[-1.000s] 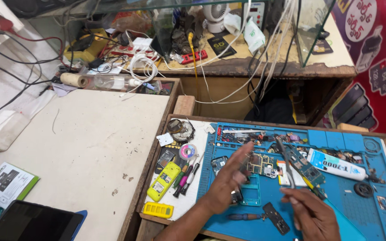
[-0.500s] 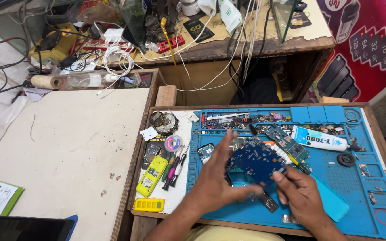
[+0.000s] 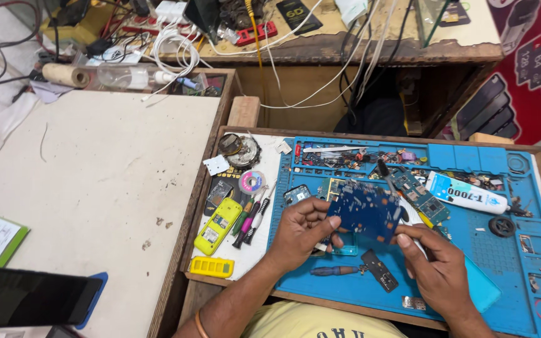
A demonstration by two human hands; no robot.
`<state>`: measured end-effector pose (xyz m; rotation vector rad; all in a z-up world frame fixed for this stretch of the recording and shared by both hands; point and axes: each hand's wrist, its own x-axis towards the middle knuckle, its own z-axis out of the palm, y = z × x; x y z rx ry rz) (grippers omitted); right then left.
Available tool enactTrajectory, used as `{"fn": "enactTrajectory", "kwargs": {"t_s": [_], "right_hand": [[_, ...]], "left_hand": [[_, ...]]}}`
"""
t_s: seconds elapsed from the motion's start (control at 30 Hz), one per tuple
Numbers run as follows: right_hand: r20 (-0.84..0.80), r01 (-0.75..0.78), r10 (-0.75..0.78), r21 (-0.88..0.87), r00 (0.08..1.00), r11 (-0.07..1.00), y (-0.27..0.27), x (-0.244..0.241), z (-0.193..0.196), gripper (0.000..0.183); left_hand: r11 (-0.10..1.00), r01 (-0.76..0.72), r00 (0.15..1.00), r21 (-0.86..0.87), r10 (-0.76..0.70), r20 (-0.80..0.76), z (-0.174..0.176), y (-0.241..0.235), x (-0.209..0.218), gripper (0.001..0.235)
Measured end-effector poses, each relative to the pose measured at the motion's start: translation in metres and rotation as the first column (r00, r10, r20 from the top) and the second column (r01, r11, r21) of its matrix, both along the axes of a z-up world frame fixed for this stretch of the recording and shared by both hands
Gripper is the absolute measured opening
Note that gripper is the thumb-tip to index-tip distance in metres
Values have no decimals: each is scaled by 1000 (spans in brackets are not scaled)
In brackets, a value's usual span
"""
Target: The person holds a small blue circuit board and uses a small brush to clean its surface. They rotate the board to access different areas and continue brushing while inspecting the components.
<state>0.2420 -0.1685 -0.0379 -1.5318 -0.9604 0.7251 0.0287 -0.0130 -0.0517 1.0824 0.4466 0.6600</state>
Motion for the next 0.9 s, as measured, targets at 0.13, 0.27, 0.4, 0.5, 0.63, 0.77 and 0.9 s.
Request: {"fn": "enactTrajectory", "kwargs": {"t_s": [0.13, 0.27, 0.4, 0.5, 0.63, 0.77, 0.9], "right_hand": [[27, -24, 24, 8, 999, 1000, -1, -3, 3, 25], [65, -10, 8, 19, 998, 1000, -3, 0, -1, 25], [61, 39, -38, -15, 997, 999, -5, 3, -8, 20], [107, 36, -40, 34, 993, 999, -7, 3, -10, 16], [204, 36, -50, 71, 978, 997, -10, 1, -9, 16], [235, 62, -67, 28, 970, 998, -10, 0, -7, 16], [207, 48, -52, 22, 977, 999, -11, 1, -9, 18]], "left_hand": [[1000, 3, 996, 6, -4, 91, 0, 2, -1, 14], [994, 21, 992, 103, -34, 123, -6, 0, -1, 11], [972, 40, 999, 233, -43, 5, -6, -3, -2, 13], [856, -59, 997, 514, 80, -20, 3, -8, -3, 19], [672, -166, 971, 722, 240, 1, 20, -16, -6, 57], [632, -162, 973, 758, 232, 14, 25, -17, -6, 53], [638, -173, 974, 750, 226, 32, 21, -15, -8, 46]]}}
